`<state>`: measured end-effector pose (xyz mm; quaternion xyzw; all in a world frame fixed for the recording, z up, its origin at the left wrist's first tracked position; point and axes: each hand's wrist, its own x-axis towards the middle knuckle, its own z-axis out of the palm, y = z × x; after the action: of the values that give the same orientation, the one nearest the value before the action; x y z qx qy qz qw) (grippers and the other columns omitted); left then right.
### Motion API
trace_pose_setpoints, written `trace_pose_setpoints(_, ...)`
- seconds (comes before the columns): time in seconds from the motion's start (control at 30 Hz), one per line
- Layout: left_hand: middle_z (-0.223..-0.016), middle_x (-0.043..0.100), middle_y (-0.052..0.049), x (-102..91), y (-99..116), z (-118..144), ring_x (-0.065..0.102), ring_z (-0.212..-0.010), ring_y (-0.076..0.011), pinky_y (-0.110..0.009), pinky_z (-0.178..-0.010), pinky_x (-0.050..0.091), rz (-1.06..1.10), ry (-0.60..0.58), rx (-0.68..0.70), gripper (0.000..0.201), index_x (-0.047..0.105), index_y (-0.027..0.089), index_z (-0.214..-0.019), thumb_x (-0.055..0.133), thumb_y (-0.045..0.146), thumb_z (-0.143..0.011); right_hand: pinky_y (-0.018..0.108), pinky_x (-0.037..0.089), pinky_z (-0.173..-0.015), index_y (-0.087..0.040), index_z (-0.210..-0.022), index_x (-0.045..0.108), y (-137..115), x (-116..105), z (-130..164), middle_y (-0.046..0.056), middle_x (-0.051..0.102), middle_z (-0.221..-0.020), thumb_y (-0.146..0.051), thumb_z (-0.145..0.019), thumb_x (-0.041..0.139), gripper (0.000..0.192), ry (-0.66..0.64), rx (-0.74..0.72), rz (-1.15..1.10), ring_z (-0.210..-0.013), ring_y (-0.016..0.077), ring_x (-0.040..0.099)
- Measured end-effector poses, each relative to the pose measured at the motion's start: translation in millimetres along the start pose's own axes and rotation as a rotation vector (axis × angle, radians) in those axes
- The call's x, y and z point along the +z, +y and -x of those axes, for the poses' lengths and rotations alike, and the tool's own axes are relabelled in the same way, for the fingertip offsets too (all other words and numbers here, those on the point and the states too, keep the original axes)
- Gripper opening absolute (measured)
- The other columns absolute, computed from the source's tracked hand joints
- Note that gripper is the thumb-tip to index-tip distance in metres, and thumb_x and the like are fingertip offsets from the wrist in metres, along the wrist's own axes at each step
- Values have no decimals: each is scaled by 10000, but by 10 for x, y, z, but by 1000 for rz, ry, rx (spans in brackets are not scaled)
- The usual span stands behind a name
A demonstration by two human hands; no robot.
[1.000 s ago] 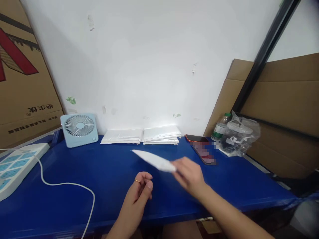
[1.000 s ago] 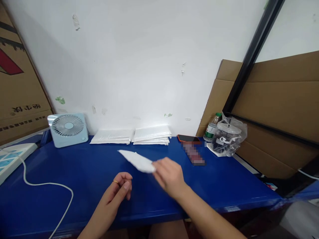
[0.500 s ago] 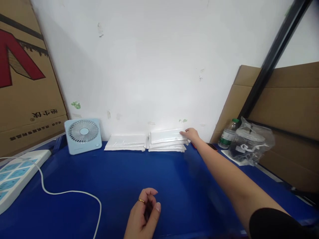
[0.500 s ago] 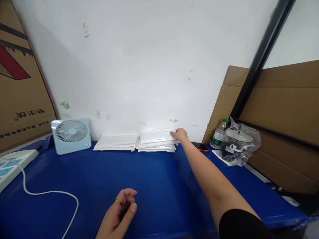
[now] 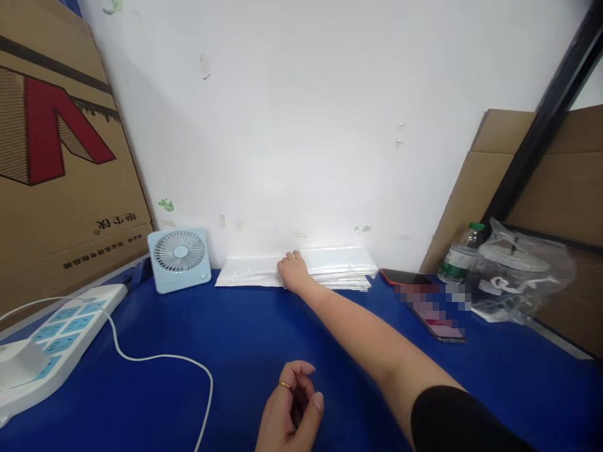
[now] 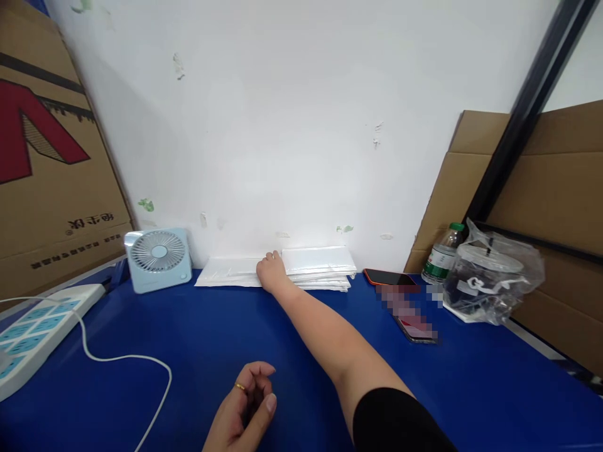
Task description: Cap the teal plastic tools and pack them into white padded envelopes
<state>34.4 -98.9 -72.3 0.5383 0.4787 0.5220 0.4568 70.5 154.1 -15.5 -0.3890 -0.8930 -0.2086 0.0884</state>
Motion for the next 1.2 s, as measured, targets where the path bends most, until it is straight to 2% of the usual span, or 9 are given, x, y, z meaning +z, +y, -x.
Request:
trace_pose_setpoints(0.1, -900, 554, -46, -65, -2, -72, 523, -749, -140, -233, -642, 417, 175, 51, -68, 482, 472, 228, -1126, 608, 470, -732, 394, 276, -860, -64, -873, 648, -45, -76, -52, 172, 652, -889, -47, -773, 459, 215, -7, -41, -15, -935, 256, 504)
trace_pose_setpoints(0.2, -1167, 525, -101, -161, 105, -229, 558, -987, -181, -261, -753, 459, 508, 135, -273, 528, 409, 239, -1212, 621, 337, -739, 365, 329, -784, -83, -935, 621, -65, -236, 126, 161, 633, -952, -119, -786, 468, 217, 36, -20, -47, -925, 260, 516)
trace_pose_setpoints(0.3, -1240, 497, -123, -231, 240, -423, 542, -1098, -183, -301, -863, 465, 864, 230, -457, 466, 380, 213, -1222, 532, 292, -789, 305, 366, -682, -138, -945, 595, -49, -392, 549, 113, 623, -942, -213, -790, 472, 211, 72, 74, -190, -855, 226, 547)
trace_pose_setpoints(0.4, -1205, 516, -96, -205, 309, -578, 566, -1061, -165, -283, -830, 489, 975, 341, -530, 474, 404, 219, -1186, 551, 392, -771, 267, 366, -648, -180, -905, 593, 55, -493, 1113, 63, 621, -876, -193, -767, 472, 184, 60, 92, -332, -796, 193, 562)
trace_pose_setpoints(0.6, -873, 631, -2, 107, 326, -734, 625, -762, -122, -227, -688, 509, 1081, 510, -324, 154, 564, 192, -875, 608, 237, -735, 231, 392, -655, -201, -904, 623, 296, -526, 1982, 25, 612, -810, -98, -730, 462, 258, 22, -283, -691, -734, 141, 553)
trace_pose_setpoints(0.73, -824, 641, -3, 241, 330, -840, 619, -703, -119, -229, -665, 513, 1084, 691, -233, 90, 574, 162, -830, 576, 185, -743, 259, 425, -744, -202, -987, 616, 418, -501, 2128, 34, 610, -914, -163, -732, 559, 265, -49, -244, -837, -818, 156, 563)
trace_pose_setpoints(0.87, -929, 651, -23, 251, 375, -959, 629, -839, -145, -273, -780, 514, 994, 768, -53, 194, 591, 164, -936, 591, 212, -748, 364, 376, -957, -219, -1322, 400, 664, -418, 2119, 94, 461, -1272, -411, -546, 772, 881, -210, -186, -1004, -1130, 248, 467)
trace_pose_setpoints(0.97, -1012, 646, -42, 261, 438, -1031, 613, -950, -168, -316, -881, 483, 927, 779, 90, 257, 596, 173, -994, 609, 220, -742, 419, 268, -1054, -226, -1403, 272, 849, -298, 2119, 112, 338, -1391, -496, -519, 770, 1050, -312, -105, -1035, -1257, 287, 346)
trace_pose_setpoints(1.2, -1106, 629, -45, 335, 631, -1077, 561, -1084, -200, -372, -1000, 397, 784, 708, 319, 333, 582, 206, -1084, 609, 242, -754, 443, 164, -1101, -211, -1420, 239, 971, -97, 2150, 118, 211, -1469, -542, -462, 774, 1146, -380, -72, -987, -1337, 321, 198)
